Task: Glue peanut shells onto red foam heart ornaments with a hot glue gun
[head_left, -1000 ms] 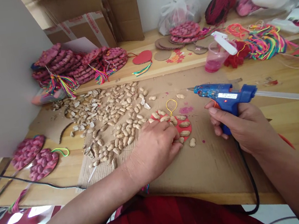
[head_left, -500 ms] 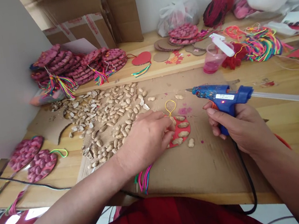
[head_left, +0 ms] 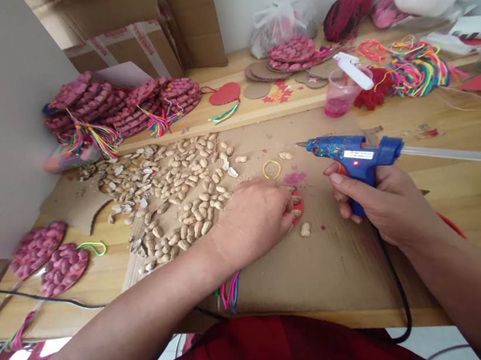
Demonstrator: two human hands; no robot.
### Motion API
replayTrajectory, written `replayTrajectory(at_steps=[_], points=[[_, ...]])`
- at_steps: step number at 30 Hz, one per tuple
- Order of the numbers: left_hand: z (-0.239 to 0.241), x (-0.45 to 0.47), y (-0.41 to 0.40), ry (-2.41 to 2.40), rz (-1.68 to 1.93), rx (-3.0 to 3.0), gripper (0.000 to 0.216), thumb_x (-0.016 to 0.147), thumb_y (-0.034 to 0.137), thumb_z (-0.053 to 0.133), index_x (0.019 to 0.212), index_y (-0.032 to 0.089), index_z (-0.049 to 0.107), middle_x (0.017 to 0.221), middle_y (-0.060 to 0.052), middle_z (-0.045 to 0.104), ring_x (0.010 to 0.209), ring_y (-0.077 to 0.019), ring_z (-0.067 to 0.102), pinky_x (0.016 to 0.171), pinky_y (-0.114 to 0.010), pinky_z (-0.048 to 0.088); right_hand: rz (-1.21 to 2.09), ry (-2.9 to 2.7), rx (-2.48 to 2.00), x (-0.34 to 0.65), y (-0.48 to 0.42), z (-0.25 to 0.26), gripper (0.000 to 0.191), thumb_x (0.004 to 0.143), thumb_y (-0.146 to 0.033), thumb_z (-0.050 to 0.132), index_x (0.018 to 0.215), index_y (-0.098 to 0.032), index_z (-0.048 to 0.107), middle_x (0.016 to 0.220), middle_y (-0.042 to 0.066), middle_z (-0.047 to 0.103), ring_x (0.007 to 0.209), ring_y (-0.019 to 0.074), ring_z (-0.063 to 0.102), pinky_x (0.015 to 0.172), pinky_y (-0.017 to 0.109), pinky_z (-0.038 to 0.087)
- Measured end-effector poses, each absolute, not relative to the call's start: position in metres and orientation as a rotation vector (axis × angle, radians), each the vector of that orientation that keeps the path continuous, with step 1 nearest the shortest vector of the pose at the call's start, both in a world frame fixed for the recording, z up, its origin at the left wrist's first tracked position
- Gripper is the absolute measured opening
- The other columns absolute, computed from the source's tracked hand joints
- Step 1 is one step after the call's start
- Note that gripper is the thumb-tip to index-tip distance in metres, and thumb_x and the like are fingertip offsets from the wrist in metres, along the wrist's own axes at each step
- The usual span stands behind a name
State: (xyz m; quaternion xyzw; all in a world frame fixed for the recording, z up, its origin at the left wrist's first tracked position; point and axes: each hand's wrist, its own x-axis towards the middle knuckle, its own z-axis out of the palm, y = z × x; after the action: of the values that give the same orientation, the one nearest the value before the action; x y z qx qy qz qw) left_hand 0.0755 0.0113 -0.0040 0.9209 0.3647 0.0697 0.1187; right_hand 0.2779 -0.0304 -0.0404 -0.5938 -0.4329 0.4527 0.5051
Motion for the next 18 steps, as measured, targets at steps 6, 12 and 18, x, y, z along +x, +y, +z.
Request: replayTrajectory(at_steps=[6,12,18], points=[[-0.004,0.076,0.011,1.128,0.205,2.655,0.02,0.091,0.027,0.064,0.074,0.017,0.069,0.073,-0.004,0.068,0.068,-0.0177,0.061,0.066,-0.029,0.047,1.094,-1.041,-1.424,0.277,-0.031,-0.039,0.032,0.081,-0.045,0.077,0.093,-0.019,0.064,0.059,-0.005,0.056,0.042,0.0098,0.052,0.033,0.017,0.034],[0.0,0.069,0.013,1.15,0.256,2.61,0.016,0.09,0.028,0.064,0.08,0.017,0.07,0.076,-0.004,0.069,0.069,-0.0169,0.062,0.067,-0.029,0.046,1.089,-1.036,-1.425,0.279,-0.031,-0.042,0.031,0.081,-0.044,0.077,0.095,-0.02,0.064,0.06,-0.005,0.056,0.041,0.0098,0.052,0.033,0.017,0.034],[0.014,0.038,0.012,1.241,0.36,2.55,0.017,0.092,0.024,0.062,0.078,0.018,0.071,0.075,-0.001,0.069,0.07,-0.0146,0.061,0.067,-0.027,0.044,1.093,-1.035,-1.421,0.279,-0.031,-0.041,0.029,0.082,-0.043,0.077,0.093,-0.02,0.064,0.06,-0.005,0.056,0.042,0.0099,0.052,0.033,0.017,0.034]])
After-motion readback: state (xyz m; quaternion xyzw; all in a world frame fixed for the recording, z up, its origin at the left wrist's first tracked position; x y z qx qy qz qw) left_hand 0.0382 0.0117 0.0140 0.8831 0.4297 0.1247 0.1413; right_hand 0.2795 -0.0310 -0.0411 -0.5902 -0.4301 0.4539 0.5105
